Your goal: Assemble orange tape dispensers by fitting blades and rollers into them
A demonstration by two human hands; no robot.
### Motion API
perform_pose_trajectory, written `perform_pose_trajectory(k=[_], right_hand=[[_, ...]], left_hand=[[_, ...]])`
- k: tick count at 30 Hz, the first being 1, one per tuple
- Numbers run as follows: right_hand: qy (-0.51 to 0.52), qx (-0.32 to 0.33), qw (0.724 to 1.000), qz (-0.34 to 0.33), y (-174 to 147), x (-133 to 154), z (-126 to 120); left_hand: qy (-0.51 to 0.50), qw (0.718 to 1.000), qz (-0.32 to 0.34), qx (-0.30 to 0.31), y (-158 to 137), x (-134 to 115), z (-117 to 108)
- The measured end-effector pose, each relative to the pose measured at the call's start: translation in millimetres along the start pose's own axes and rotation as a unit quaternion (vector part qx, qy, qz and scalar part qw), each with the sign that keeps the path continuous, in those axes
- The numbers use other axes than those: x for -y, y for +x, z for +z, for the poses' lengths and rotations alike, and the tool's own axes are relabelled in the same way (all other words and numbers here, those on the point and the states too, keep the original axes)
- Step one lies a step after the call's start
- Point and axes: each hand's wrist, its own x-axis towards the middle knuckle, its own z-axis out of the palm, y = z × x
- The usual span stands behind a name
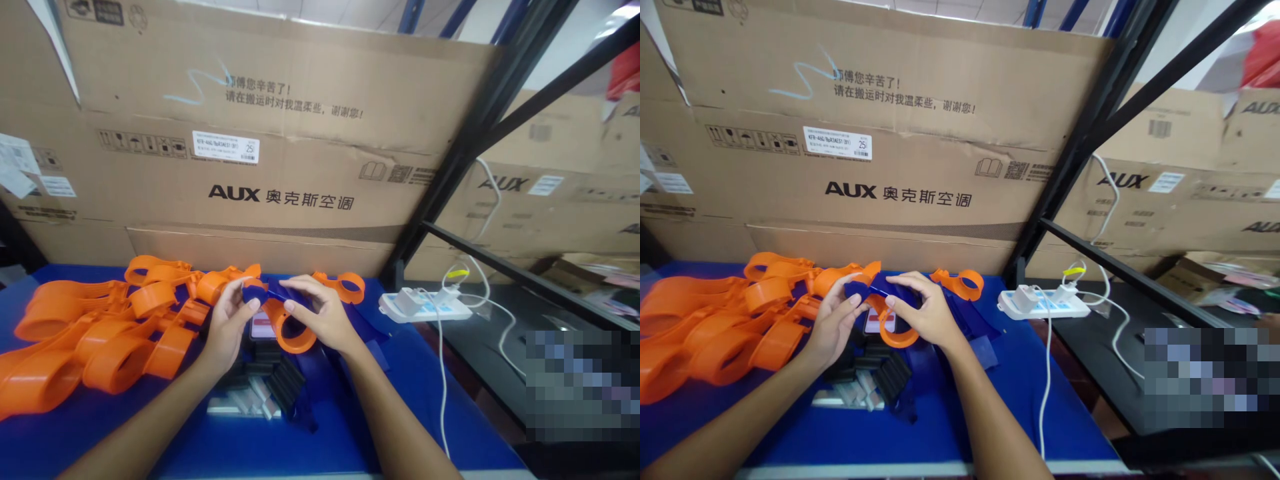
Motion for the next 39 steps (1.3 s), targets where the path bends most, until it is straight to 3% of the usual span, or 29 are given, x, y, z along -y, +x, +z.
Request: perform_pose_trajectory(k=[11,14,17,23,27,39], right_hand=[[0.042,0.051,0.997,0.049,-5,3,2],[-0.016,0.045,0.999,0.010,-6,4,1],[-0.139,0.028,0.989,-0.052,-7,3,1],[-0.355,0.033,0.922,-0.154,-9,-8,0],[-0.390,0.051,0.903,-0.172,-7,-13,-5],[-0.394,0.049,0.900,-0.181,-8,-22,-3]], left_hand=[[-0.027,0.999,0.004,0.040,3,2,-8],[-0.010,0.998,0.016,0.059,3,1,-10],[0.027,0.997,0.036,0.070,3,1,-11],[0.139,0.987,0.077,0.029,8,-1,-9],[0.176,0.980,0.097,-0.001,12,-1,-8],[0.187,0.978,0.090,-0.009,14,-1,-16]])
